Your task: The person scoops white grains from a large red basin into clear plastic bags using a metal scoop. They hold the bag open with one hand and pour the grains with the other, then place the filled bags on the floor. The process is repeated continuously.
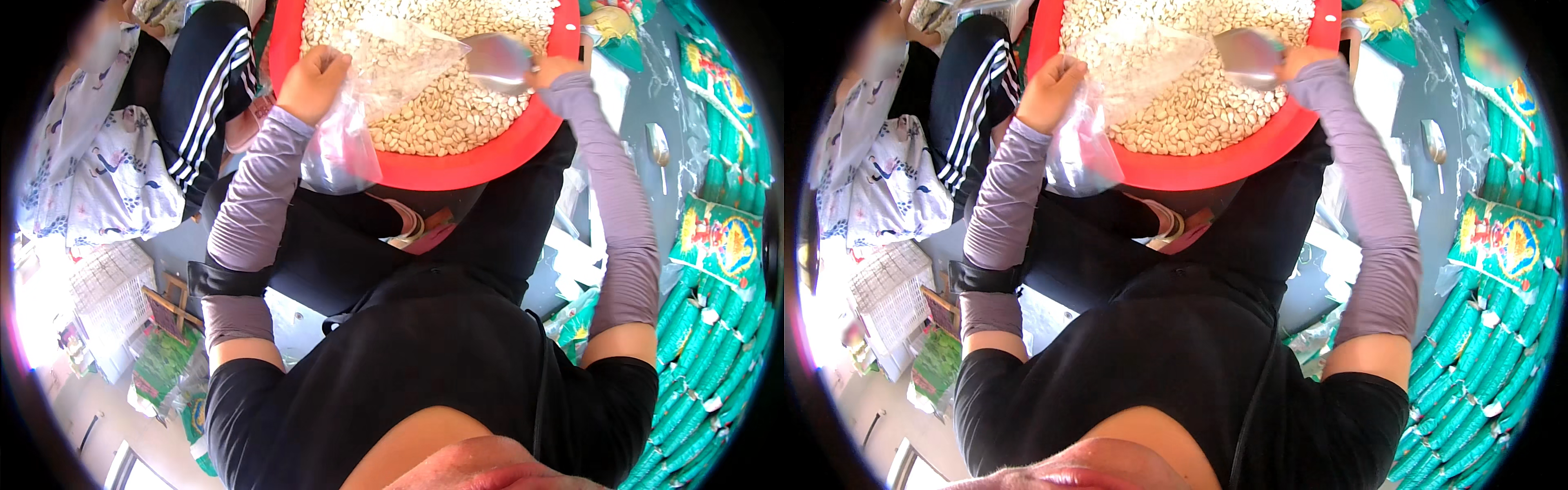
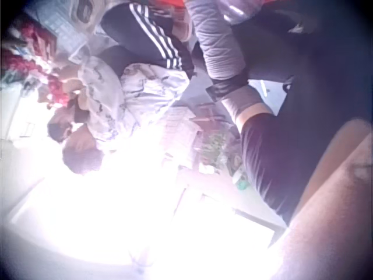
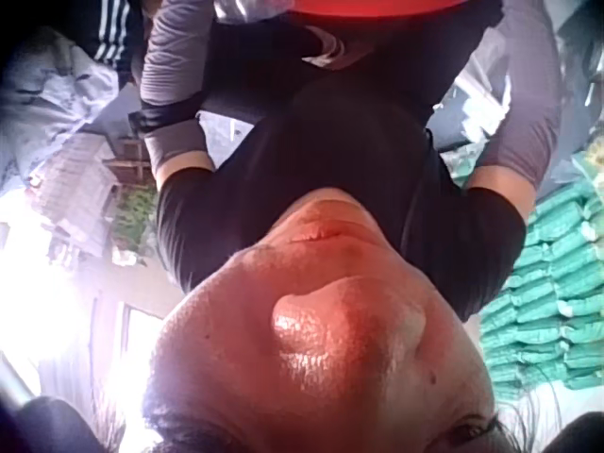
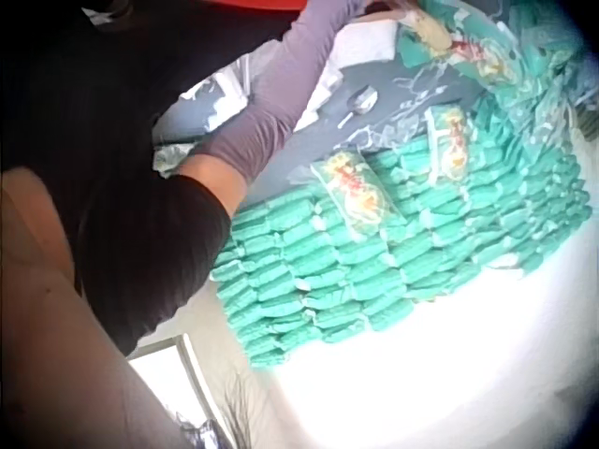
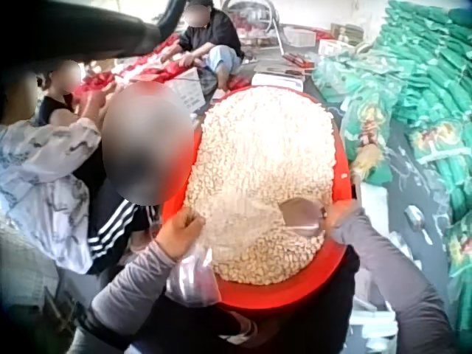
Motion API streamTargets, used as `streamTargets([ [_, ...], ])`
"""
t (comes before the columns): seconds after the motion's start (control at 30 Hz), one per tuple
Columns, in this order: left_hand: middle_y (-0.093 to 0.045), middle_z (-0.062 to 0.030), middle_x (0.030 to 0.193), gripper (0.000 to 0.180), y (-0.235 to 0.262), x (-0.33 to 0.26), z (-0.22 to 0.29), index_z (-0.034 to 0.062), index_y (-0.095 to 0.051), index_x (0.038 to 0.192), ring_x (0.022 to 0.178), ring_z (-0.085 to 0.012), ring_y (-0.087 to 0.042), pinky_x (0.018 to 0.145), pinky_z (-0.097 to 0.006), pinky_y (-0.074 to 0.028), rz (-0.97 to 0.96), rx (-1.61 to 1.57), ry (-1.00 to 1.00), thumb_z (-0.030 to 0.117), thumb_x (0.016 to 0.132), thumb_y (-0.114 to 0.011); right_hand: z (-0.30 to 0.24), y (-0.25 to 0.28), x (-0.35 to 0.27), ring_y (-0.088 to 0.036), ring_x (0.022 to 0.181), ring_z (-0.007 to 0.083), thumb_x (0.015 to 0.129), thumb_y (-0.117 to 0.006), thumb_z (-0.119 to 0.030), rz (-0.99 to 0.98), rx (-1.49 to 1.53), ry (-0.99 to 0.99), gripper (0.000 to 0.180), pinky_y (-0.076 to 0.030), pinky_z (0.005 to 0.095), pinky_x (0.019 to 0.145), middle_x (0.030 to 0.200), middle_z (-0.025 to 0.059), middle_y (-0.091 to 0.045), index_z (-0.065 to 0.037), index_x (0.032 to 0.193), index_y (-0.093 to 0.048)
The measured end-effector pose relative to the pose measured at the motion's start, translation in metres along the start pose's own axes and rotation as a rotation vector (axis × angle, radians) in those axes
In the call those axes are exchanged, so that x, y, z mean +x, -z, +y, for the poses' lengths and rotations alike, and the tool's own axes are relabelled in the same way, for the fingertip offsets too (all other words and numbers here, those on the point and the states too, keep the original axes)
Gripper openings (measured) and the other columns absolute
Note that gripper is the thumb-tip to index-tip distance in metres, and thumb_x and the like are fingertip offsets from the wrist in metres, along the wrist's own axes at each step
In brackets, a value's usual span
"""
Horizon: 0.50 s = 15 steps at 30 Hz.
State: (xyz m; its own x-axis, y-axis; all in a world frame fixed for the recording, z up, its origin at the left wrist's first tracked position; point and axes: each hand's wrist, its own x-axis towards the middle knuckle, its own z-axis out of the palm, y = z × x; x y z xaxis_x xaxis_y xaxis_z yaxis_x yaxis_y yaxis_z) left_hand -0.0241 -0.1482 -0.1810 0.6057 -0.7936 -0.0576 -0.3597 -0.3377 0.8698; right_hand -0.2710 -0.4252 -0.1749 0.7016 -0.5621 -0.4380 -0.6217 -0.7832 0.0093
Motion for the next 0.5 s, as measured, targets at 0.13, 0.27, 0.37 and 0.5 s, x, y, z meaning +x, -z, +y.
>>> streamTargets([
  [0.13, -0.056, -0.0022, 0.062, 0.034, 0.003, 0.006, -0.003, 0.0019, -0.051, 0.109, 0.053, -0.0056, -0.048, 0.05, -0.022, -0.038, 0.137, -0.042, -0.022, 0.02, 0.082, -0.061, 0.03, 0.016, 0.012, -0.059, 0.094, 0.0335, 0.085, -0.043, -0.043, -0.103, -0.295, 0.015, 0.047, -0.045, 0.04, 0.082, 0.1, 0.0197, -0.062, -0.003, 0.099, -0.063],
  [0.27, -0.053, 0.0036, 0.061, 0.037, -0.002, 0.014, -0.005, 0.0082, -0.046, 0.123, 0.047, -0.0021, -0.036, 0.047, -0.019, -0.033, 0.098, -0.206, -0.166, 0.009, 0.087, -0.053, 0.002, -0.051, 0.047, -0.058, 0.099, 0.0315, 0.085, -0.041, -0.044, -0.363, 0.046, 0.061, 0.05, -0.043, 0.0381, 0.085, 0.105, 0.02, -0.06, -0.002, 0.103, -0.062],
  [0.37, -0.051, 0.0084, 0.065, 0.029, -0.011, 0.023, 0.006, 0.0101, -0.056, 0.115, 0.049, 0.0007, -0.029, 0.046, -0.015, -0.028, 0.107, -0.298, -0.289, 0.001, 0.09, -0.044, -0.059, -0.088, 0.059, -0.058, 0.1, 0.0311, 0.081, -0.042, -0.05, -0.312, 0.152, -0.072, 0.056, -0.042, 0.0383, 0.087, 0.106, 0.0176, -0.061, -0.003, 0.105, -0.062],
  [0.5, -0.051, 0.0079, 0.063, 0.026, -0.005, 0.021, 0.001, 0.0091, -0.065, 0.101, 0.051, 0.001, -0.033, 0.046, -0.017, -0.03, 0.137, -0.219, -0.224, 0.003, 0.089, -0.043, -0.056, -0.115, 0.079, -0.062, 0.087, 0.0276, 0.082, -0.038, -0.047, -0.419, 0.32, -0.079, 0.055, -0.045, 0.0382, 0.081, 0.101, 0.0156, -0.063, -0.002, 0.102, -0.062],
])
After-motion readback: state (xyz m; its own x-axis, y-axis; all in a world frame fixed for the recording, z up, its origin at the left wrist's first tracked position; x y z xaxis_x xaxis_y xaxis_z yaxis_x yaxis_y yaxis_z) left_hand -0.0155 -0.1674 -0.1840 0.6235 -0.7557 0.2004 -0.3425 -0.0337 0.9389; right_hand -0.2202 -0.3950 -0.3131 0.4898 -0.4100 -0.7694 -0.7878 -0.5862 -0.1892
